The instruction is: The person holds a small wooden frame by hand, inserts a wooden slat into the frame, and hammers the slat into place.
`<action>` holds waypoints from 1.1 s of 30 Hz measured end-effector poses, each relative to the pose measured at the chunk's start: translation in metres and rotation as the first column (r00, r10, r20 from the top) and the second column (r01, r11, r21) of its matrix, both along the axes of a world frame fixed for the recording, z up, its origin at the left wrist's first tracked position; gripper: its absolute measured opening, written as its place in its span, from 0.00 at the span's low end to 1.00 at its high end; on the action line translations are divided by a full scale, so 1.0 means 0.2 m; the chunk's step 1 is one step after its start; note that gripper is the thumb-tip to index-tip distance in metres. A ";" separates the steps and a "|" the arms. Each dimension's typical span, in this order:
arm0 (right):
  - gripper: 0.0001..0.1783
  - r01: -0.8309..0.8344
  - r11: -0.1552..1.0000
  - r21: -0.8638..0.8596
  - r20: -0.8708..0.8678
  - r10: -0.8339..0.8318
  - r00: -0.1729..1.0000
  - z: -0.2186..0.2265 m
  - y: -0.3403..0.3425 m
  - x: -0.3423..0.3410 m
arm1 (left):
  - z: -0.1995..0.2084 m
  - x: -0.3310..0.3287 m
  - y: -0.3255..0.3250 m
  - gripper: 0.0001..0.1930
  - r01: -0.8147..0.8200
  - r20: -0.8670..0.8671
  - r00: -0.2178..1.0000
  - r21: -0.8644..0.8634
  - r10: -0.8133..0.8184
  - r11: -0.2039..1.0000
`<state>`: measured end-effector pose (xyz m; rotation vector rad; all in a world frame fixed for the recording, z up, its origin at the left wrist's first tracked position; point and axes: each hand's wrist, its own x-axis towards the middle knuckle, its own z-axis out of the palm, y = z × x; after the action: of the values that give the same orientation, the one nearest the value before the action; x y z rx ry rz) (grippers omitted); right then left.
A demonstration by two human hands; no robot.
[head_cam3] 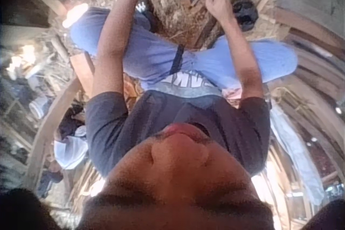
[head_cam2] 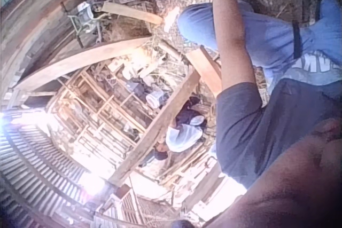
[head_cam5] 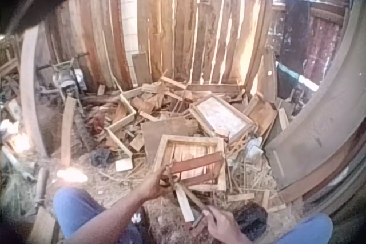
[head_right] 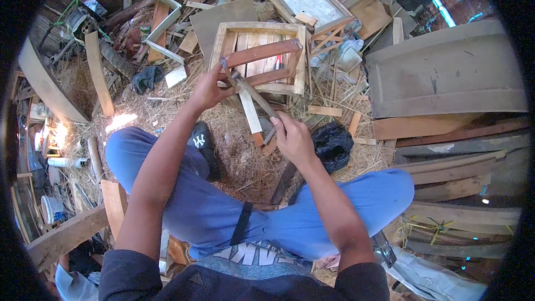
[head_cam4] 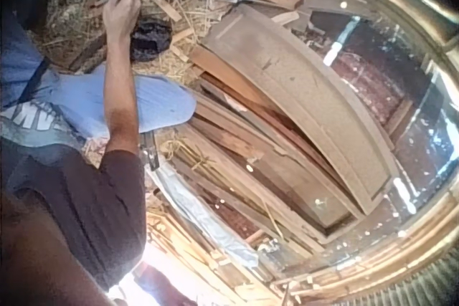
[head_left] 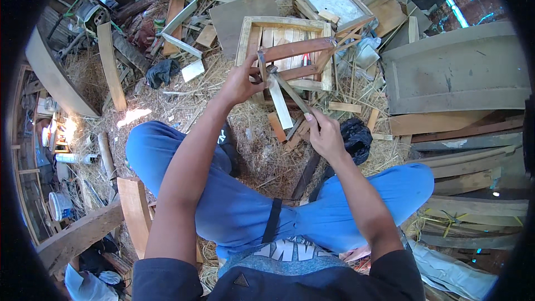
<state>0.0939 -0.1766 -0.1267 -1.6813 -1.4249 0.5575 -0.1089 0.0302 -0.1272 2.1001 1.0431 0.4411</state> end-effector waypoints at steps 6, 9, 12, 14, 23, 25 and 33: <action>0.15 -0.017 0.997 -0.074 0.009 0.018 1.000 0.03 0.01 0.01 | -0.01 -0.01 0.00 0.47 0.007 0.019 1.000 -0.026 -0.007 1.000; 0.15 -0.004 0.983 -0.186 0.087 0.020 0.996 0.00 0.02 0.01 | -0.01 0.00 0.00 0.46 0.004 0.023 1.000 -0.046 -0.003 0.999; 0.15 -0.007 0.989 -0.145 0.074 0.018 0.997 0.01 0.01 0.02 | 0.00 0.00 0.00 0.46 0.005 0.021 1.000 -0.054 -0.003 0.999; 0.16 -0.004 0.996 -0.090 0.044 0.008 0.999 0.00 0.00 0.00 | 0.00 -0.01 -0.01 0.46 0.007 0.011 1.000 -0.045 -0.007 0.999; 0.16 -0.016 0.986 -0.163 0.051 0.024 0.998 0.02 0.01 0.02 | 0.01 0.01 -0.02 0.45 -0.002 0.012 1.000 -0.017 0.002 1.000; 0.16 -0.018 0.961 -0.275 0.079 0.042 0.996 0.03 0.02 0.02 | -0.01 0.00 -0.01 0.44 -0.004 0.013 1.000 0.011 0.004 1.000; 0.15 -0.030 0.979 -0.203 0.062 0.044 0.997 0.01 0.01 0.03 | -0.03 0.00 0.00 0.44 0.013 0.054 0.998 -0.033 -0.011 0.999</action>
<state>0.0989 -0.1752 -0.1249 -1.8507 -1.4910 0.6931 -0.1081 0.0307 -0.1328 2.0525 0.9997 0.4685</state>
